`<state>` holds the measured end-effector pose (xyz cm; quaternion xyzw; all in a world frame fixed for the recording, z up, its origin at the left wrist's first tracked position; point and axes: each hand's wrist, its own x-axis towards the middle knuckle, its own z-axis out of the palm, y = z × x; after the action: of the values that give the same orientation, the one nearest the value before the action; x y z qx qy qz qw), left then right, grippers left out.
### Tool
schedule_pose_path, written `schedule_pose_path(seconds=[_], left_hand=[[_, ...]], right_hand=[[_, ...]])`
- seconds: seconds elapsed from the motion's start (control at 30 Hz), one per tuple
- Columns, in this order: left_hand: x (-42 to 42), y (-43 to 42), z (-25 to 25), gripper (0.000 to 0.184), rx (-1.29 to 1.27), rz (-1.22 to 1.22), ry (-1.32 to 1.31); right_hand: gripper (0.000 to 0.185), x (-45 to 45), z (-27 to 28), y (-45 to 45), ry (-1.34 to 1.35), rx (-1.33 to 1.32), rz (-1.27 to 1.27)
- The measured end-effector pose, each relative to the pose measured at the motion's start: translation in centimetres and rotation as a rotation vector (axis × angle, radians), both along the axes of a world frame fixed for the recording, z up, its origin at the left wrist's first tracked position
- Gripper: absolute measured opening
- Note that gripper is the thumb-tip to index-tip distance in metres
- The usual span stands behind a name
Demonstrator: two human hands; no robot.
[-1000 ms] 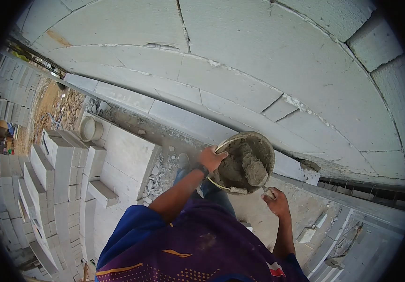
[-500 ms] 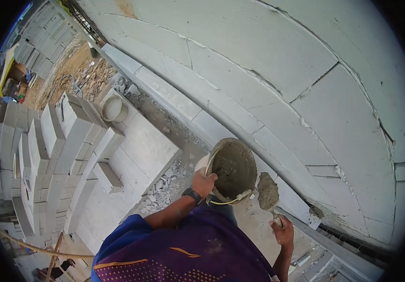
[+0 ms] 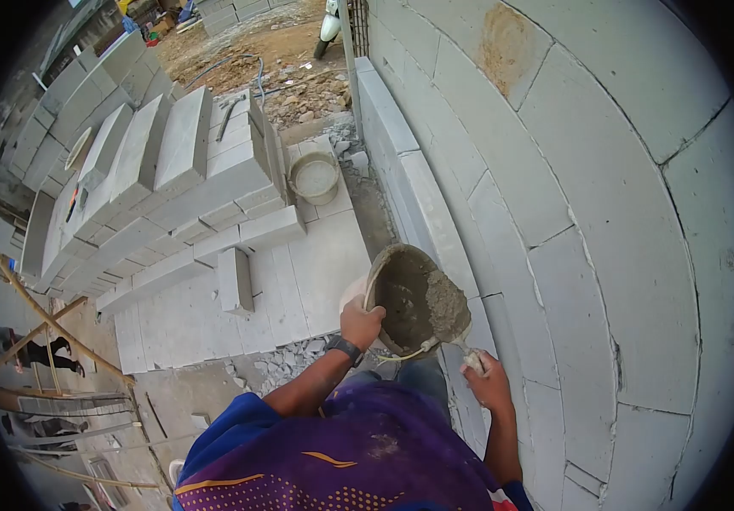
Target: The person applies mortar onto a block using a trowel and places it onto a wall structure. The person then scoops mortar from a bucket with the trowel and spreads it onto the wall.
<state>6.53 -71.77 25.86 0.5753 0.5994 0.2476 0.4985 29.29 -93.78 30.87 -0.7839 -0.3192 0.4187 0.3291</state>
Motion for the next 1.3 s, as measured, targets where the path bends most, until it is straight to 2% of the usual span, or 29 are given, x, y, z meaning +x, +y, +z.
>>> schedule_pose_path(seconds=[0.07, 0.17, 0.3, 0.33, 0.43, 0.5, 0.57, 0.67, 0.77, 0.8, 0.9, 0.93, 1.03, 1.07, 1.17, 1.2, 1.3], left_hand=[[-0.5, 2.9, -0.5, 0.035, -0.031, 0.062, 0.007], [-0.3, 7.0, -2.1, 0.022, -0.076, 0.164, -0.132], [1.3, 13.9, -1.5, 0.030, -0.155, 0.239, -0.123], [2.2, 15.8, 0.1, 0.028, -0.192, 0.260, -0.135], [4.4, 22.2, -0.6, 0.028, -0.256, 0.298, -0.120], [5.8, 26.4, -2.2, 0.027, -0.264, 0.336, -0.126], [6.7, 29.0, -2.2, 0.025, -0.276, 0.372, -0.101], [8.8, 35.4, -1.7, 0.023, -0.244, 0.396, -0.151], [9.9, 41.7, -1.3, 0.022, -0.167, 0.392, -0.118], [9.8, 43.8, -1.4, 0.022, -0.147, 0.386, -0.143], [10.2, 48.8, 0.5, 0.023, -0.192, 0.364, -0.199], [9.9, 50.3, -0.2, 0.022, -0.161, 0.349, -0.226], [9.8, 55.4, -0.2, 0.021, -0.149, 0.273, -0.194], [10.1, 56.9, 0.5, 0.022, -0.162, 0.250, -0.201], [10.0, 61.3, 1.0, 0.022, -0.127, 0.214, -0.175], [9.6, 62.7, 0.4, 0.024, -0.192, 0.207, -0.211], [9.6, 66.3, 0.2, 0.026, -0.173, 0.175, -0.143]], right_hand=[[0.040, 0.5, 0.4, 5.2, 0.008, -0.001, 0.046], [0.040, 1.9, -0.3, 11.3, 0.029, -0.005, 0.121], [0.038, 4.2, 0.1, 20.0, 0.176, -0.071, 0.155], [0.037, 5.1, -1.0, 22.0, 0.200, -0.033, 0.178], [0.039, 7.9, -1.3, 29.1, 0.238, -0.149, 0.165], [0.050, 10.3, -3.1, 34.0, 0.238, -0.160, 0.147], [0.054, 12.2, -2.1, 39.6, 0.014, -0.018, 0.267], [0.055, 14.2, -0.6, 47.0, -0.043, 0.006, 0.180], [0.054, 15.6, -2.5, 53.0, 0.033, 0.021, 0.071], [0.051, 15.9, -3.3, 55.0, 0.058, 0.075, 0.050], [0.047, 16.1, -0.9, 62.4, 0.198, 0.035, -0.028], [0.038, 15.9, -1.0, 64.6, 0.223, 0.100, -0.082], [0.032, 15.8, -0.3, 71.6, 0.193, 0.035, -0.079], [0.022, 15.6, -0.5, 73.8, 0.181, 0.087, -0.096], [0.016, 16.1, -1.5, 80.8, 0.332, 0.066, -0.168], [0.014, 16.3, -2.4, 83.4, 0.362, 0.080, -0.177], [0.013, 18.3, -5.5, 91.7, 0.466, 0.124, -0.193]])
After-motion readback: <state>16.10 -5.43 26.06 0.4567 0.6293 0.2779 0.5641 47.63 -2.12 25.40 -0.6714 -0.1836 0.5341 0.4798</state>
